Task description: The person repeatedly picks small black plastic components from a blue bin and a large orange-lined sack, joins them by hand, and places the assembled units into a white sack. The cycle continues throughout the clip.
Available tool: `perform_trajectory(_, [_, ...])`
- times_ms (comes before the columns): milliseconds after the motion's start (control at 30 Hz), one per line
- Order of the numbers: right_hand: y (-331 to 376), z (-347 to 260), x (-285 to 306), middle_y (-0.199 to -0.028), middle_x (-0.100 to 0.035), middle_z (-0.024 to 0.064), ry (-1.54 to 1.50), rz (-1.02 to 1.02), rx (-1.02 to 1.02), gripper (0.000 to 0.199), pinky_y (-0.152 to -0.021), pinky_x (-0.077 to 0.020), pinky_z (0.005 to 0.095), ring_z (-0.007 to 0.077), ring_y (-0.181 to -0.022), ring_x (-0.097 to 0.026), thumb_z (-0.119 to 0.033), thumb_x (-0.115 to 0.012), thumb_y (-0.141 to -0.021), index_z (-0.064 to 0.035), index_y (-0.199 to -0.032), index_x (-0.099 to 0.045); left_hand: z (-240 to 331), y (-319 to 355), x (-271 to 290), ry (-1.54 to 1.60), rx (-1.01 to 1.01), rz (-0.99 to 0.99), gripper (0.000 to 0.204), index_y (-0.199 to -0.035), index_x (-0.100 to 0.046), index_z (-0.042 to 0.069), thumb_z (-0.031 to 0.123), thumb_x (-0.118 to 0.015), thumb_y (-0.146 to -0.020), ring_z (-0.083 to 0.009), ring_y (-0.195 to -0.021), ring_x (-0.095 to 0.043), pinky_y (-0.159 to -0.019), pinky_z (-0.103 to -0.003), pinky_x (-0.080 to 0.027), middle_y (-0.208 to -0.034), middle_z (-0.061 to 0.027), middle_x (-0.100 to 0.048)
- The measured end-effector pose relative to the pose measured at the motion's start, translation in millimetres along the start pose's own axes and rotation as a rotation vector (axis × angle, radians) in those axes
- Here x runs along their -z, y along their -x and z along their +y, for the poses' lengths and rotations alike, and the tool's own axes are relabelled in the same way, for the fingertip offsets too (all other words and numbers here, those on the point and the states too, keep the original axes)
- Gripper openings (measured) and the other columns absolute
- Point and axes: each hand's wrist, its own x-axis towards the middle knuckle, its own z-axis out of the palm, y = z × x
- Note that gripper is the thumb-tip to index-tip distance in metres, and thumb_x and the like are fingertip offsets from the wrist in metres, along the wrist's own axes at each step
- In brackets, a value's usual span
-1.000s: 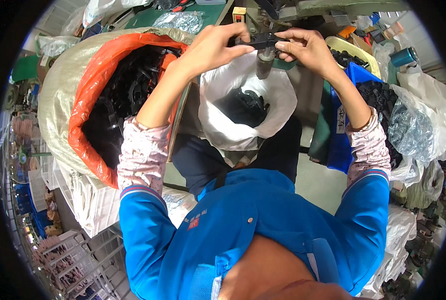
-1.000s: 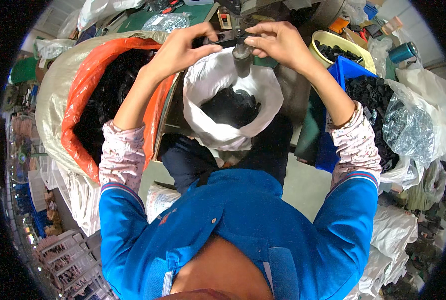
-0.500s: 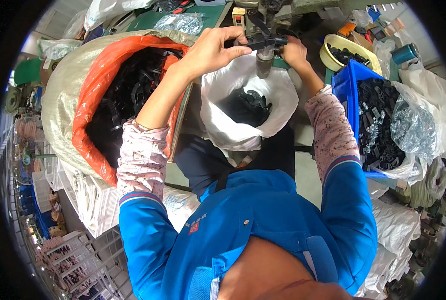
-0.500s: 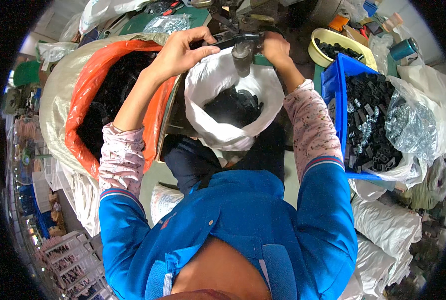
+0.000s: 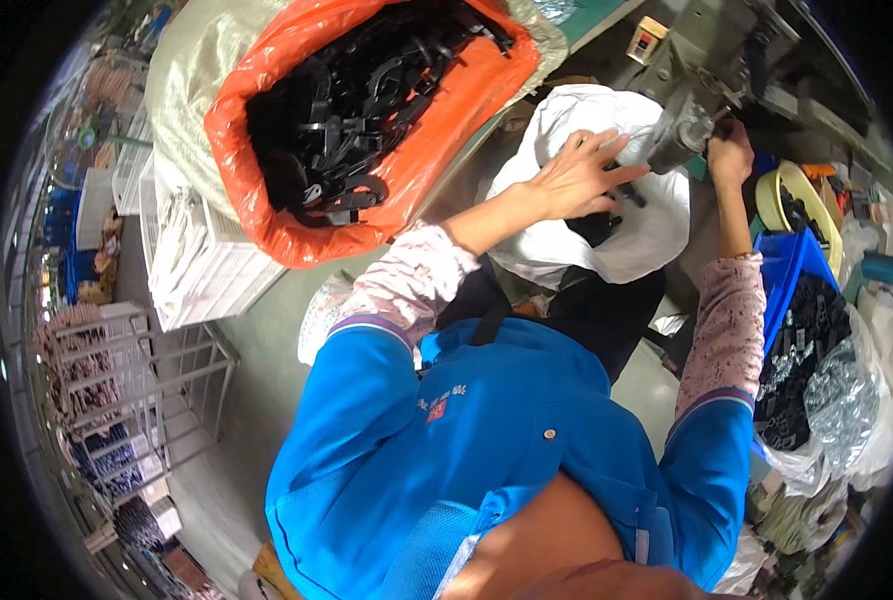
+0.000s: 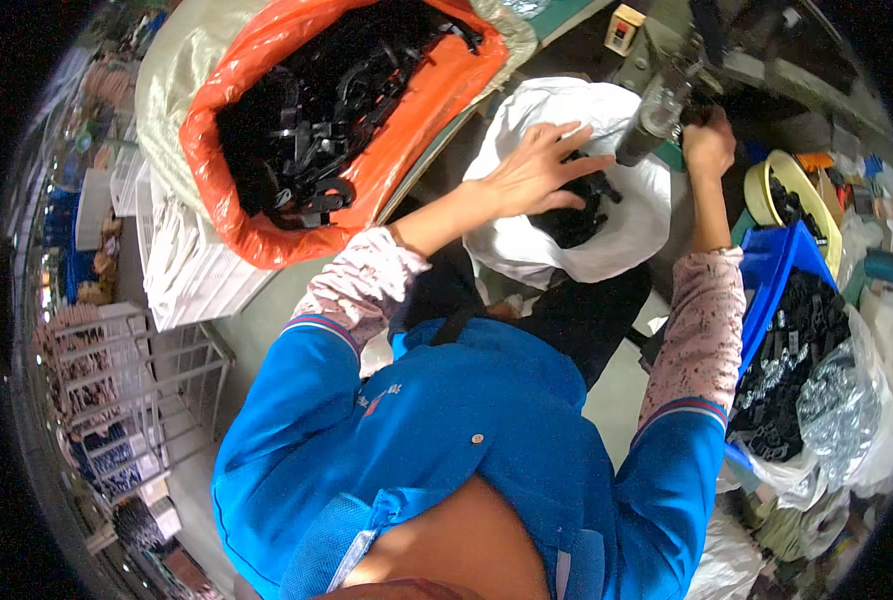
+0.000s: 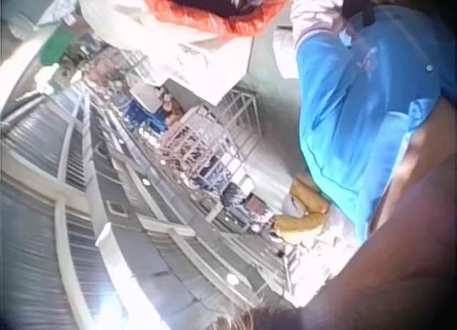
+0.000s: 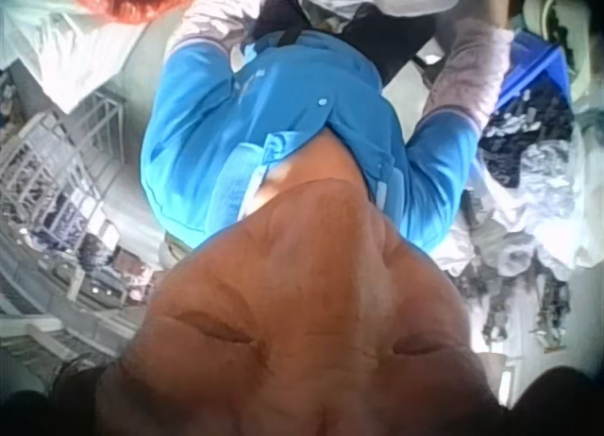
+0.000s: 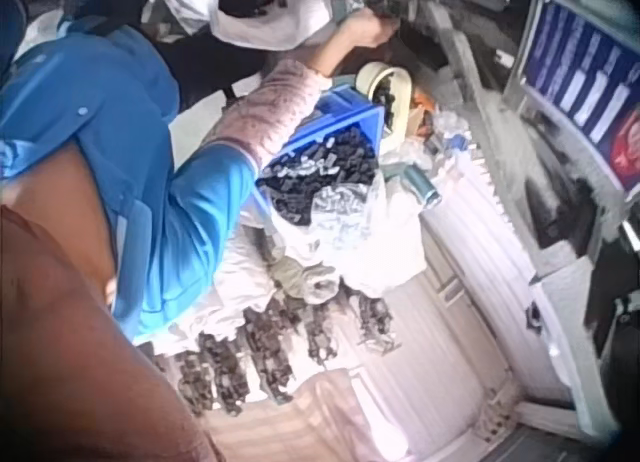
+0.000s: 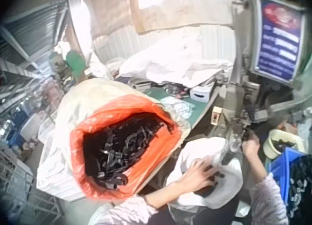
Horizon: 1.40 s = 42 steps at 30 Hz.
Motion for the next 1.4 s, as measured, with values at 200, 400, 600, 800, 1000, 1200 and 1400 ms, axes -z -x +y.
perform_trajectory(200, [6, 3, 9, -0.101, -0.067, 0.0143, -0.07, -0.004, 0.058, 0.025, -0.079, -0.0499, 0.0422, 0.0354, -0.094, -0.063, -0.025, -0.056, -0.081, -0.0186, -0.102, -0.066, -34, 74, 93, -0.235, 0.527, 0.048, 0.036, -0.111, -0.058, 0.007, 0.01, -0.066, -0.077, -0.0313, -0.093, -0.059, -0.084, -0.042, -0.048, -0.1, -0.0117, -0.064])
perform_trajectory(400, [-1, 21, -3, -0.095, -0.069, 0.0129, -0.073, 0.102, 0.12, 0.029, -0.081, -0.0503, 0.036, 0.0317, -0.089, -0.066, -0.022, -0.06, -0.078, -0.0147, -0.104, -0.069, -72, 169, 183, -0.725, 1.015, -0.2, 0.036, -0.106, -0.053, 0.006, 0.01, -0.068, -0.073, -0.0339, -0.091, -0.058, -0.079, -0.044, -0.048, -0.093, -0.0132, -0.065])
perform_trajectory(600, [16, -34, 58, -0.089, -0.068, 0.0135, -1.299, -0.127, -0.261, 0.02, -0.064, -0.053, 0.0246, 0.0183, -0.076, -0.066, -0.001, -0.065, -0.082, 0.0046, -0.102, -0.067, -69, 198, 201, -0.495, 0.88, 0.396, 0.02, -0.106, -0.062, 0.005, 0.006, -0.062, -0.086, -0.0286, -0.082, -0.063, -0.075, -0.038, -0.05, -0.092, -0.0166, -0.065])
perform_trajectory(800, [48, -90, 120, -0.084, -0.068, 0.0102, -1.436, -0.224, -0.057, 0.019, -0.062, -0.0478, 0.0203, 0.0105, -0.067, -0.059, -0.001, -0.069, -0.081, 0.0041, -0.099, -0.069, -47, 145, 229, 0.464, 0.804, 0.915, 0.014, -0.106, -0.058, 0.0, 0.004, -0.054, -0.093, -0.0191, -0.097, -0.063, -0.082, -0.031, -0.054, -0.11, -0.0162, -0.064])
perform_trajectory(1000, [51, -106, 116, -0.084, -0.069, 0.0081, -1.269, -0.192, 0.008, 0.018, -0.063, -0.048, 0.02, 0.0093, -0.067, -0.059, -0.003, -0.069, -0.082, 0.0027, -0.099, -0.07, -7, 74, 146, 1.269, 0.877, 0.796, 0.016, -0.103, -0.057, -0.003, 0.001, -0.059, -0.088, -0.0275, -0.102, -0.062, -0.089, -0.039, -0.055, -0.11, -0.0204, -0.062])
perform_trajectory(1200, [67, -95, 103, -0.085, -0.068, 0.0066, -1.109, -0.24, -0.008, 0.021, -0.064, -0.0493, 0.0199, 0.0076, -0.069, -0.06, -0.007, -0.068, -0.084, 0.0035, -0.102, -0.068, 27, 28, 71, 1.808, 0.8, 0.669, 0.018, -0.102, -0.06, -0.003, -0.006, -0.054, -0.086, -0.0311, -0.109, -0.059, -0.095, -0.047, -0.05, -0.113, -0.0244, -0.059])
perform_trajectory(1400, [128, -72, 126, -0.084, -0.066, 0.008, -0.9, -0.199, 0.09, 0.029, -0.06, -0.0499, 0.0232, 0.01, -0.066, -0.06, -0.022, -0.063, -0.09, 0.0034, -0.103, -0.064, 60, 4, 31, 1.85, 0.709, 0.4, 0.02, -0.105, -0.056, -0.004, -0.007, -0.052, -0.085, -0.034, -0.116, -0.054, -0.102, -0.052, -0.042, -0.122, -0.0271, -0.053])
